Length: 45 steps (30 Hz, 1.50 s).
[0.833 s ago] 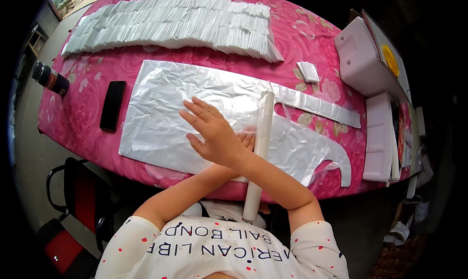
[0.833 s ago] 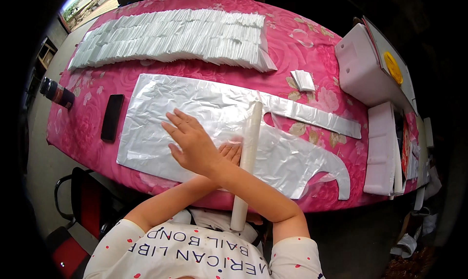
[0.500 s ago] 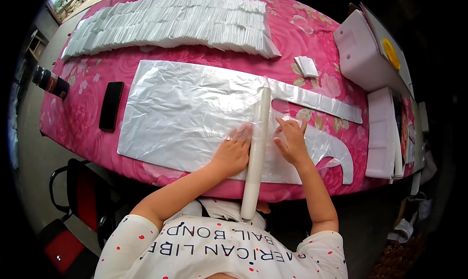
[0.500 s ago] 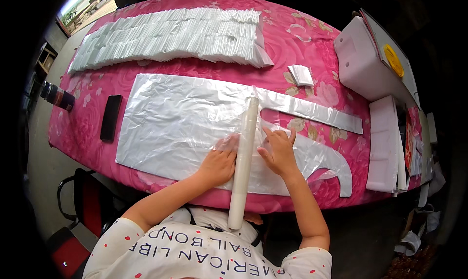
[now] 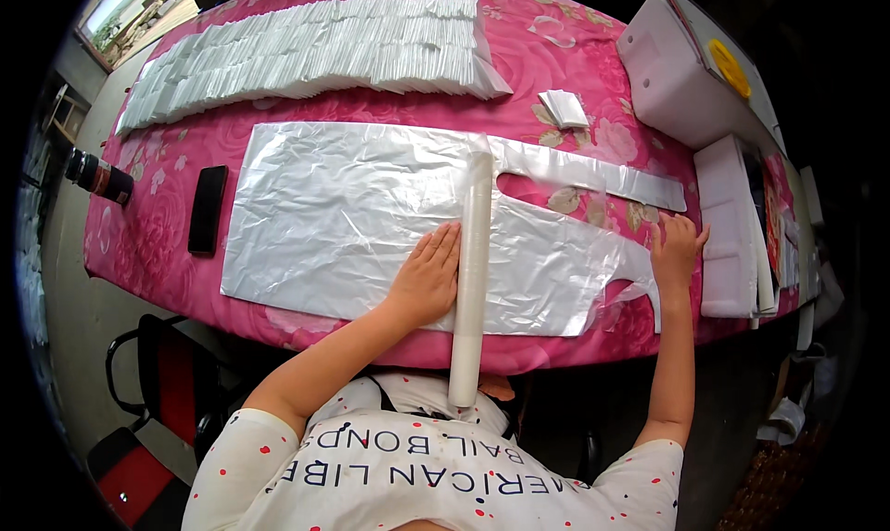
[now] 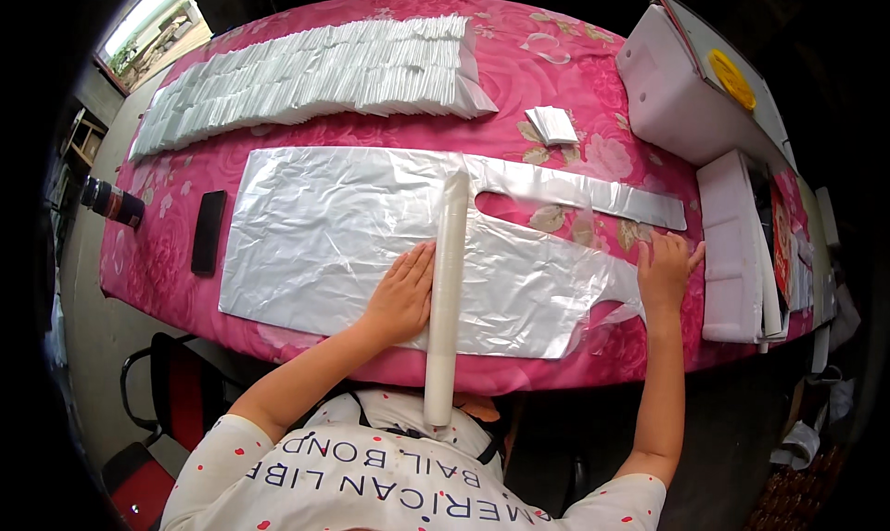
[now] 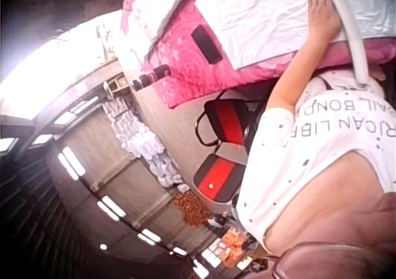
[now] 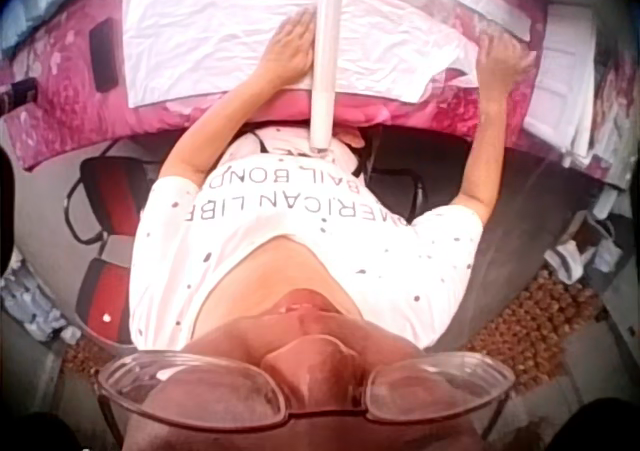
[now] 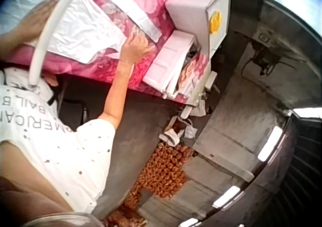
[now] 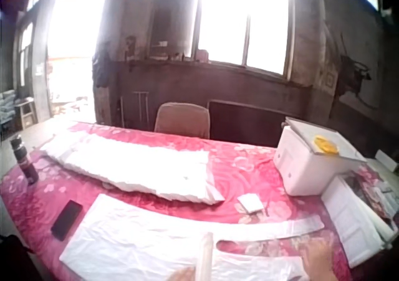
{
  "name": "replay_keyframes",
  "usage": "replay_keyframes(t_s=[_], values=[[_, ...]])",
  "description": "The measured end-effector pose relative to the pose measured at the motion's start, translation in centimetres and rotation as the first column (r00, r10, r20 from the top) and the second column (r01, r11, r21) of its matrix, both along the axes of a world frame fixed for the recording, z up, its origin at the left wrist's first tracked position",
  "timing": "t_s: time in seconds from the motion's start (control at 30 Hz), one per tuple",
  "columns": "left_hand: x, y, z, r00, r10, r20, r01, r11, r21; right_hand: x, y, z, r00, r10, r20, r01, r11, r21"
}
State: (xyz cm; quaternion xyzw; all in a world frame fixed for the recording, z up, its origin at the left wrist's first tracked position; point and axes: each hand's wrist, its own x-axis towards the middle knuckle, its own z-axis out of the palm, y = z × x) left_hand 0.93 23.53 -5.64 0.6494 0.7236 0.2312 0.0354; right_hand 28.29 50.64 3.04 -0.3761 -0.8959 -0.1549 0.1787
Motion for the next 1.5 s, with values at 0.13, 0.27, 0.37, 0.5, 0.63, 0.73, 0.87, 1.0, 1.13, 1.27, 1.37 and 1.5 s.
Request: replay_keyframes(t_s=[0.13, 0.27, 0.37, 0.5, 0.63, 0.73, 0.87, 1.0, 1.13, 1.27, 1.37, 1.5], values=[[-0.1, -0.2, -0.2, 1.0, -0.001, -0.011, 0.0, 0.999, -0.039, -4.0, -9.9, 0.1, 0.914, 0.392, -0.101, -0.405, 0.873, -0.274], [-0.5, -0.2, 0.1, 0.999, -0.05, 0.009, 0.051, 0.997, -0.052, -6.8, -17.0, -2.2, 0.713, 0.692, -0.117, -0.64, 0.573, -0.512], [-1.7, -1.3, 1.2, 0.985, -0.084, 0.151, 0.078, 0.996, 0.047, -8.2, -17.8, -3.7, 0.61, 0.787, -0.094, -0.675, 0.454, -0.581], [-5.3, -5.2, 4.2, 0.963, -0.038, 0.267, -0.016, 0.98, 0.197, -12.2, -19.7, -4.8, 0.56, 0.809, -0.176, -0.715, 0.366, -0.595], [-10.0, -12.0, 4.6, 0.926, 0.208, 0.317, -0.272, 0.946, 0.174, -20.5, -27.3, -3.6, 0.264, 0.868, -0.421, -0.793, -0.053, -0.607], [-11.6, -16.9, 5.3, 0.736, 0.32, 0.596, -0.445, 0.893, 0.07, -23.6, -29.9, -1.6, 0.085, 0.798, -0.597, -0.846, -0.259, -0.467], [-11.7, -23.0, 5.0, 0.653, 0.418, 0.632, -0.533, 0.846, -0.009, -27.7, -26.2, -1.3, 0.266, 0.725, -0.636, -0.91, -0.03, -0.414], [-10.9, -25.7, 4.5, 0.651, 0.47, 0.597, -0.556, 0.83, -0.046, -32.9, -24.9, -4.8, 0.346, 0.887, -0.305, -0.881, 0.195, -0.432], [-9.6, -25.6, 5.0, 0.649, 0.582, 0.49, -0.596, 0.79, -0.148, -38.6, -28.8, -6.4, 0.335, 0.919, -0.209, -0.862, 0.21, -0.461], [-8.8, -24.9, 4.6, 0.663, 0.727, 0.181, -0.683, 0.685, -0.253, -42.3, -34.7, -7.5, 0.553, 0.766, -0.327, -0.788, 0.354, -0.504], [-9.5, -25.2, 3.7, 0.603, 0.768, 0.216, -0.72, 0.64, -0.267, -42.7, -37.2, -8.0, 0.655, 0.553, -0.515, -0.755, 0.46, -0.467], [-9.7, -25.6, 3.0, 0.231, 0.531, 0.815, -0.644, 0.712, -0.281, -42.2, -36.8, -8.2, 0.606, 0.172, -0.776, -0.769, 0.375, -0.518]])
